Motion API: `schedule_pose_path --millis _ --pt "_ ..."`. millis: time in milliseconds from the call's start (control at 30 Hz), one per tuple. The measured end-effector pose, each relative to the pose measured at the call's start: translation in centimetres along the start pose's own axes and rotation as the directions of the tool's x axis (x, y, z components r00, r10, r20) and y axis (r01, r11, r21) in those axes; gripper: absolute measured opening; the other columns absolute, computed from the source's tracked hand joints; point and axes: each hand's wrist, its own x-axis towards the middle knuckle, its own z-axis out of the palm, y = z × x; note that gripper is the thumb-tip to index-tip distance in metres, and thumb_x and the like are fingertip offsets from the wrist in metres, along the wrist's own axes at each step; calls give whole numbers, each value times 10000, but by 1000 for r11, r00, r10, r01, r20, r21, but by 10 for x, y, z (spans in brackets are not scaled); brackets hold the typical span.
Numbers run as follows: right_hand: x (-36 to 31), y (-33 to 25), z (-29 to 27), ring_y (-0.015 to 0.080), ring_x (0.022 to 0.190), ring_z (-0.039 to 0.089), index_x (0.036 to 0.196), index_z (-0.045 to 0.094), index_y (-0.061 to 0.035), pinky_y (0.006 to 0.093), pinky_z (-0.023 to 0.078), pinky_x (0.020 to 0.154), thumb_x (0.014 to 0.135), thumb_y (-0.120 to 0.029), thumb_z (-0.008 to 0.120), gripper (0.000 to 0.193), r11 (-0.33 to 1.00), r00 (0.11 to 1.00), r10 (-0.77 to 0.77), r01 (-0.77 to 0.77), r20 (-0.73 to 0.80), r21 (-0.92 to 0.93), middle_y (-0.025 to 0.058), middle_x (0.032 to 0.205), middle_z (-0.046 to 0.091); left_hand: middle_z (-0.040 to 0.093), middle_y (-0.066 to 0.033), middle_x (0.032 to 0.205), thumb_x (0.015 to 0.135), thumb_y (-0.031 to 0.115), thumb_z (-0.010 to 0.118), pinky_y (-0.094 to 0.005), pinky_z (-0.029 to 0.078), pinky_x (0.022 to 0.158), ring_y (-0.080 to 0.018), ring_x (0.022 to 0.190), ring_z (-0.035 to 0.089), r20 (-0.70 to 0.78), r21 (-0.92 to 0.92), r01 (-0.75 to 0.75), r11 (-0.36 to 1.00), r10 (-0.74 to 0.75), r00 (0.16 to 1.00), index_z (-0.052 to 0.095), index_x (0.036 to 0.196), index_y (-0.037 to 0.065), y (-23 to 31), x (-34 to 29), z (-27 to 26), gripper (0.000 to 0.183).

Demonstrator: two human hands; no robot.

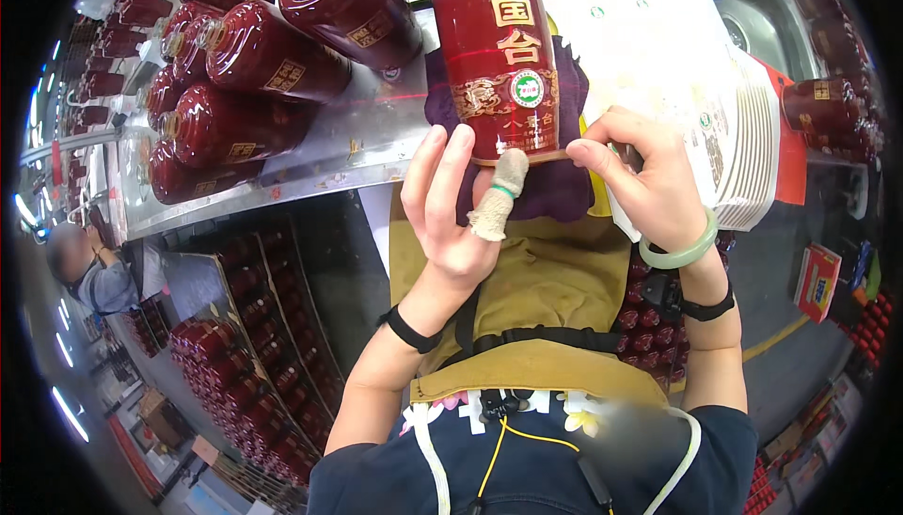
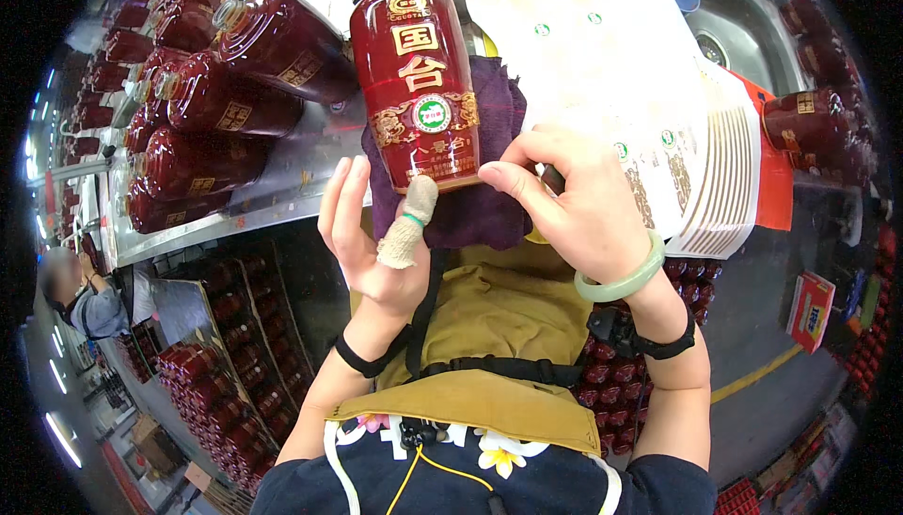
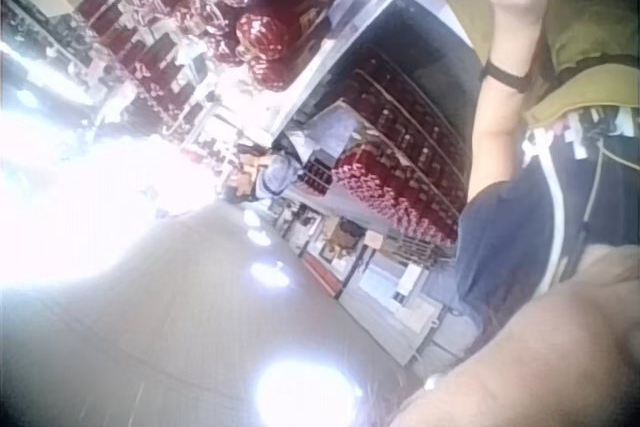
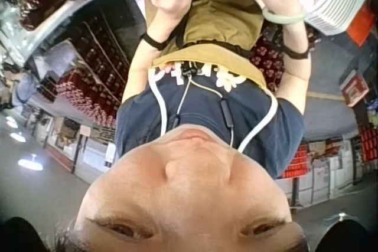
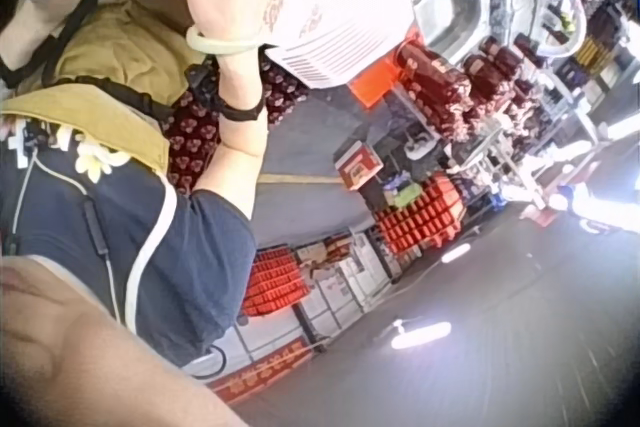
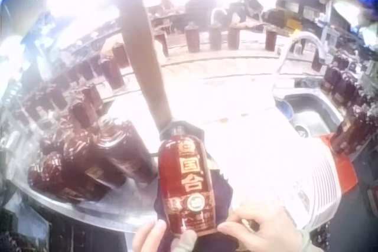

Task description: Applying decorative labels and gold bands to red ceramic liquor bottles at a factory workstation.

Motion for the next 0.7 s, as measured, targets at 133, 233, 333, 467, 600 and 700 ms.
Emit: schedule_pose_path --millis 133,233,333,467,600,700 --pt "1 -1 1 221 664 580 878 725 9 345 444 621 919 -160 779 182 1000 1000 -20 20 -9 -17 110 767 660 725 -143 1210 799 -35 837 -424 581 942 -351 1145 675 54 -124 24 992 -18 998 792 1049 35 -4 10 -2 263" --pt "1 -7 5 243 674 591 878 725 10 353 456 633 913 -156 782 179 998 998 -68 67 -18 -19 118 774 665 771 -137 1119 749 -63 866 -402 623 871 -340 1046 737 -25 -202 97 975 -104 994 778 1012 -5 -15 6 1 283" --pt "1 -7 6 252 681 595 875 723 12 359 461 639 909 -156 785 182 995 995 -95 95 -20 -11 121 775 663 764 -154 1144 754 -91 850 -404 628 883 -345 1047 741 -31 -317 247 916 -270 962 770 1021 -20 -13 -3 4 287" --pt "1 -7 4 251 683 594 869 719 13 364 461 640 909 -160 786 190 998 998 -58 57 -11 -28 122 774 661 748 -175 1181 778 -99 824 -417 630 898 -366 1077 729 -12 -161 121 980 -125 992 758 1045 -42 -13 -2 -1 281" --pt "1 -4 4 249 680 589 866 716 12 364 459 639 910 -163 785 193 997 997 -69 68 -24 -30 122 775 658 690 -180 1291 801 -80 817 -424 596 957 -380 1179 661 1 -48 16 999 -16 1000 771 1079 -13 -13 -6 -2 289" --pt "1 -3 4 250 678 587 863 714 11 362 457 639 911 -165 785 196 998 999 -48 48 -14 -38 123 775 657 646 -164 1351 811 -54 829 -430 558 1013 -379 1230 616 -2 16 -3 1000 3 1000 791 1079 19 -4 -2 -1 281"
